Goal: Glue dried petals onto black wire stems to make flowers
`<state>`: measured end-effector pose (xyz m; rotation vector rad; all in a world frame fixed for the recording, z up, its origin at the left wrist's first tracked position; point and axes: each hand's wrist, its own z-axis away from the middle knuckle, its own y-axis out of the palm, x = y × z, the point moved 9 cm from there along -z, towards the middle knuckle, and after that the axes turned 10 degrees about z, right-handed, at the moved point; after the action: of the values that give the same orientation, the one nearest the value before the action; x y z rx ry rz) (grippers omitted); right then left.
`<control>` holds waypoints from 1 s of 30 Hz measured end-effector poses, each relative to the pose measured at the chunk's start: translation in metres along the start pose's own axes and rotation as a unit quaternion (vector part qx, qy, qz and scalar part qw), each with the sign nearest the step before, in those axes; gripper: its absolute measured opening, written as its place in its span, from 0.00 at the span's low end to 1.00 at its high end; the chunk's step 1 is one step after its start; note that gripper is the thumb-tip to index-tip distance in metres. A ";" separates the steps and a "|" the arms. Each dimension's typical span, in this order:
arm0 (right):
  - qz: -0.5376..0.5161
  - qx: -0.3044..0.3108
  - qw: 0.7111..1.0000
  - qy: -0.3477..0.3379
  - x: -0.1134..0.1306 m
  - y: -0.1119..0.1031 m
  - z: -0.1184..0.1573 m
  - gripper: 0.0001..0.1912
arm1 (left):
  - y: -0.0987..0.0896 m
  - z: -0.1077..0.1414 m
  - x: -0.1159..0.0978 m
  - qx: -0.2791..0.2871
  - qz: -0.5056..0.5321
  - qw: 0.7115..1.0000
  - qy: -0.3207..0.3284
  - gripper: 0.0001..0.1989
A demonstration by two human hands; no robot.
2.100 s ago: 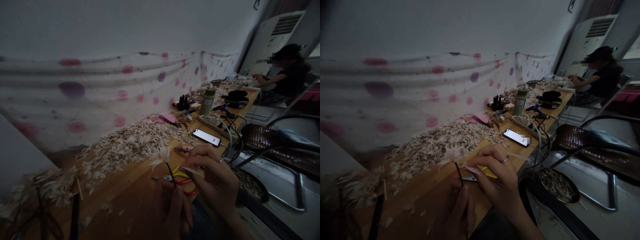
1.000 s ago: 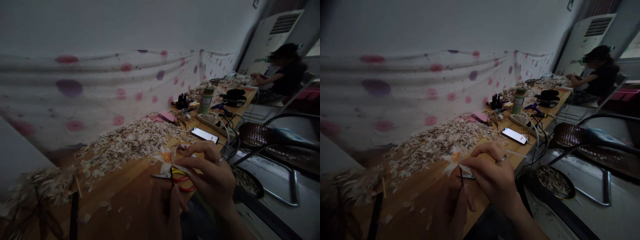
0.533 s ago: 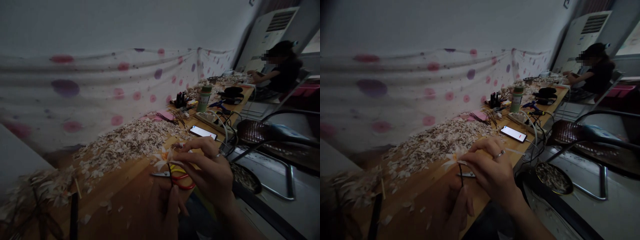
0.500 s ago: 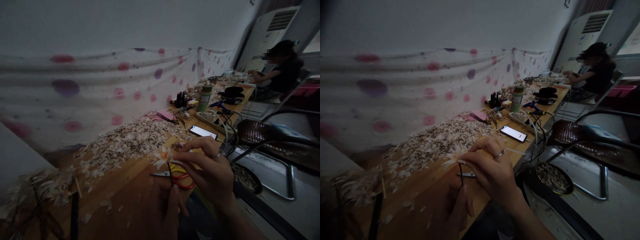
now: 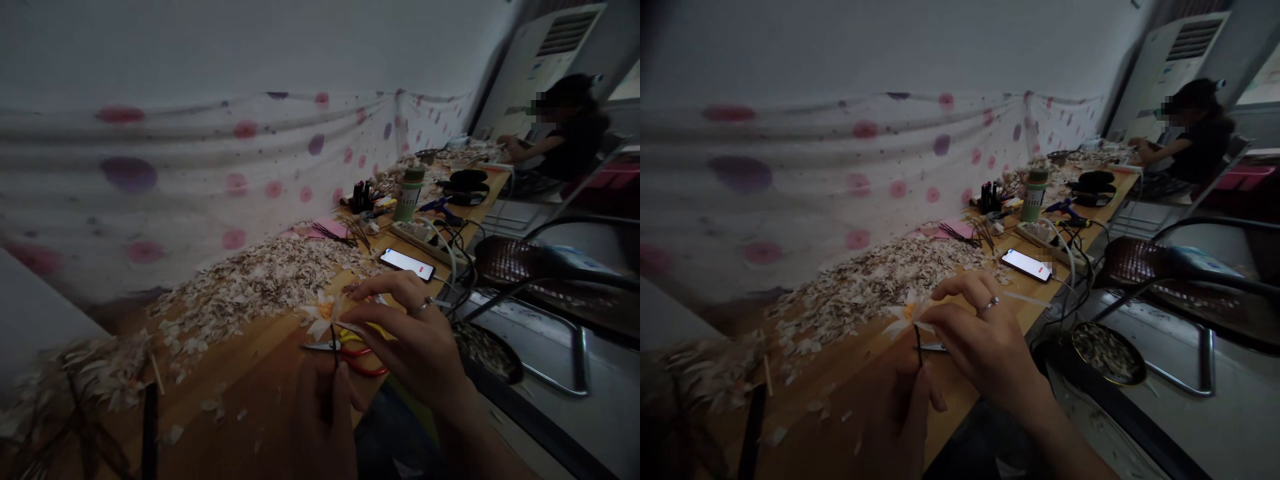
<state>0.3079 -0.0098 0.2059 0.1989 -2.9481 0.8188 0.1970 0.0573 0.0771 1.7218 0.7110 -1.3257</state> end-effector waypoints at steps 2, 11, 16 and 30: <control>0.002 0.008 1.000 0.001 0.000 0.001 0.000 0.07 | -0.002 0.000 0.000 -0.011 -0.010 1.000 0.007 0.13; 0.005 0.028 1.000 -0.003 0.003 0.002 0.001 0.07 | -0.012 0.004 0.003 -0.048 -0.055 0.997 0.027 0.13; 0.000 0.033 0.999 -0.003 0.003 0.001 0.001 0.08 | -0.012 0.005 0.005 -0.052 -0.066 0.996 0.035 0.13; -0.042 -0.010 0.997 0.067 -0.011 -0.004 0.024 0.04 | -0.036 0.003 0.014 -0.102 -0.051 0.993 0.020 0.11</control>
<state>0.3183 -0.0242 0.1861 0.2549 -2.8008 0.7598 0.1696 0.0718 0.0538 1.5697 0.9344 -1.2432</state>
